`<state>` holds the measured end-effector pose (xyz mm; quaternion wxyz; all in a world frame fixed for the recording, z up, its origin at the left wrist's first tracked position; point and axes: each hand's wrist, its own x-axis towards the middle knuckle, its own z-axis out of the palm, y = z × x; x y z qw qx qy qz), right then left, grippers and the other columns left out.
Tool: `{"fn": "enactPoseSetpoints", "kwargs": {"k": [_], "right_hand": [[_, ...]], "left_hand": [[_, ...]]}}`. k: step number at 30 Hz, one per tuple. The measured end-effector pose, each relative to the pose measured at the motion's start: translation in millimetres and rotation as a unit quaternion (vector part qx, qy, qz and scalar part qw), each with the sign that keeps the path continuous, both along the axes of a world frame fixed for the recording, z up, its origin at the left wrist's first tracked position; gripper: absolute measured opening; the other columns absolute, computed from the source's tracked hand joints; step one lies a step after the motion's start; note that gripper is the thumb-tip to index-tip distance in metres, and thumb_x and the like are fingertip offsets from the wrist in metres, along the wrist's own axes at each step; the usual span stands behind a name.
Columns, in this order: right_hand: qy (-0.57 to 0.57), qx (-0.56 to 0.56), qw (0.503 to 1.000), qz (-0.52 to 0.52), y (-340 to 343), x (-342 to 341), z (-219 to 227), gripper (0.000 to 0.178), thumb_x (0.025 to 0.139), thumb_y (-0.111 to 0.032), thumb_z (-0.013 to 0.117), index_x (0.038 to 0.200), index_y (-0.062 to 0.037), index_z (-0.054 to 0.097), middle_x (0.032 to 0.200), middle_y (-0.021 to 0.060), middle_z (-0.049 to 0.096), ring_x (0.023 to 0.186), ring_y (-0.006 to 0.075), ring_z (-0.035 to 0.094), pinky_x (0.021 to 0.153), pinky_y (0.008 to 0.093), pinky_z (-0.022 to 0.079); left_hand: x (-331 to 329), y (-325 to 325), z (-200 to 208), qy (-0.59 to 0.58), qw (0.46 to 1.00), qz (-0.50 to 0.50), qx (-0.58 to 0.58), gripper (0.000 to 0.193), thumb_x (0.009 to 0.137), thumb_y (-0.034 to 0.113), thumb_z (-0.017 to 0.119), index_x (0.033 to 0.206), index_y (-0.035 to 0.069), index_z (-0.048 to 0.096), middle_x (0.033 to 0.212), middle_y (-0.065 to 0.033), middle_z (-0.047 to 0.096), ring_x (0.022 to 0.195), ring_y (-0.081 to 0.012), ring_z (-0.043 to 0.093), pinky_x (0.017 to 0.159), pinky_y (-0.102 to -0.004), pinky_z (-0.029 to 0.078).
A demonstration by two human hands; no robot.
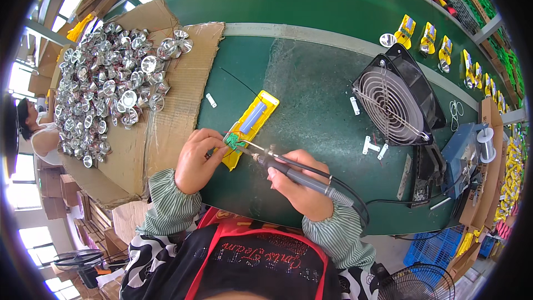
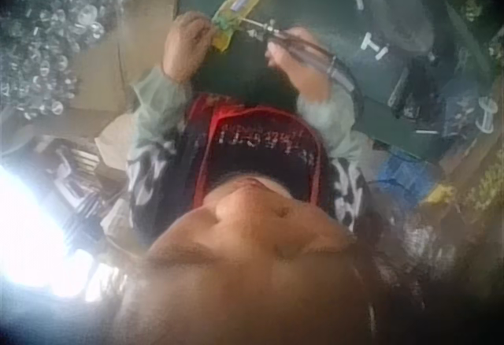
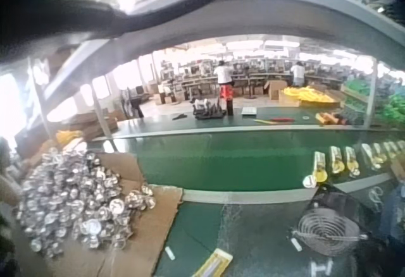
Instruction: The person solders flashlight reflectors and electrical components into flashlight housings using a soldering iron and places the assembled units onto the conveyor line.
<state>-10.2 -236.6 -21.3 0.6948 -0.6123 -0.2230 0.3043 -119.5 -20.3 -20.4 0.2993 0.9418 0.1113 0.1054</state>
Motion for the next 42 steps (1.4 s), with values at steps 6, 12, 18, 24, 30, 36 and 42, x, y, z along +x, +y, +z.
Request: {"fn": "enactPoseSetpoints", "kwargs": {"k": [6,12,18,24,30,36,42], "right_hand": [[-0.007,0.008,1.0,-0.012,6.3,-3.3,-5.6,0.016,0.079,0.0,0.064,0.091,0.0063,0.056,0.074,0.0097,0.066,0.063,0.0113,0.064,0.056,0.0226,0.052],[-0.019,-0.027,0.999,0.037,4.3,2.4,-5.6,0.017,0.082,0.0,0.061,0.094,0.0062,0.052,0.08,0.0142,0.064,0.069,0.0156,0.064,0.06,0.0269,0.055],[-0.005,-0.018,1.0,0.006,4.5,-1.5,-5.7,0.015,0.08,0.0,0.062,0.091,0.0056,0.054,0.076,0.0117,0.065,0.066,0.0134,0.064,0.058,0.025,0.054],[0.039,0.01,0.999,-0.035,-2.9,2.5,4.2,0.015,0.08,0.0,0.063,0.092,0.006,0.055,0.074,0.0117,0.066,0.062,0.0126,0.063,0.057,0.0246,0.053],[0.045,0.011,0.997,-0.054,-14.7,1.7,8.5,0.016,0.081,0.001,0.062,0.094,0.0063,0.054,0.076,0.013,0.065,0.064,0.0136,0.063,0.058,0.0254,0.053],[0.045,0.01,0.995,-0.093,-30.1,-0.2,12.2,0.014,0.083,0.001,0.061,0.093,0.0058,0.053,0.078,0.0145,0.065,0.064,0.0149,0.063,0.06,0.026,0.054],[0.038,0.012,0.99,-0.135,-46.2,1.8,16.3,0.016,0.083,0.002,0.061,0.095,0.0059,0.052,0.077,0.0149,0.064,0.065,0.0156,0.063,0.059,0.0259,0.054]], "left_hand": [[0.7,-0.9,1.8,0.014,1.0,0.003,0.0,0.009,0.077,0.007,0.064,0.08,0.0,0.062,0.091,-0.0112,0.059,0.087,-0.0286,0.055,0.077,-0.0367,0.044],[2.4,-3.5,2.2,0.014,1.0,0.01,0.001,0.008,0.077,0.007,0.064,0.079,0.0,0.061,0.09,-0.0112,0.058,0.086,-0.0286,0.055,0.076,-0.0366,0.045],[3.4,-5.2,2.7,0.012,1.0,0.01,-0.002,0.007,0.076,0.006,0.064,0.078,0.0,0.061,0.089,-0.0112,0.057,0.086,-0.0286,0.055,0.075,-0.0364,0.045],[4.1,-3.5,0.3,0.012,1.0,0.011,-0.002,0.008,0.076,0.007,0.064,0.078,0.0,0.061,0.088,-0.0113,0.057,0.084,-0.0285,0.056,0.075,-0.0363,0.045],[3.2,-3.1,2.4,0.012,1.0,0.018,-0.005,0.008,0.077,0.008,0.064,0.078,0.0,0.061,0.087,-0.0114,0.057,0.085,-0.0284,0.056,0.075,-0.0361,0.045],[0.6,-5.1,-1.8,0.001,1.0,0.008,0.019,0.008,0.076,0.009,0.064,0.078,0.001,0.061,0.087,-0.0113,0.057,0.085,-0.0284,0.056,0.075,-0.0363,0.046],[1.4,10.6,13.4,-0.029,0.995,-0.078,-0.059,0.005,0.075,0.007,0.062,0.078,0.003,0.063,0.084,-0.0113,0.058,0.081,-0.0296,0.055,0.074,-0.0393,0.045]]}}
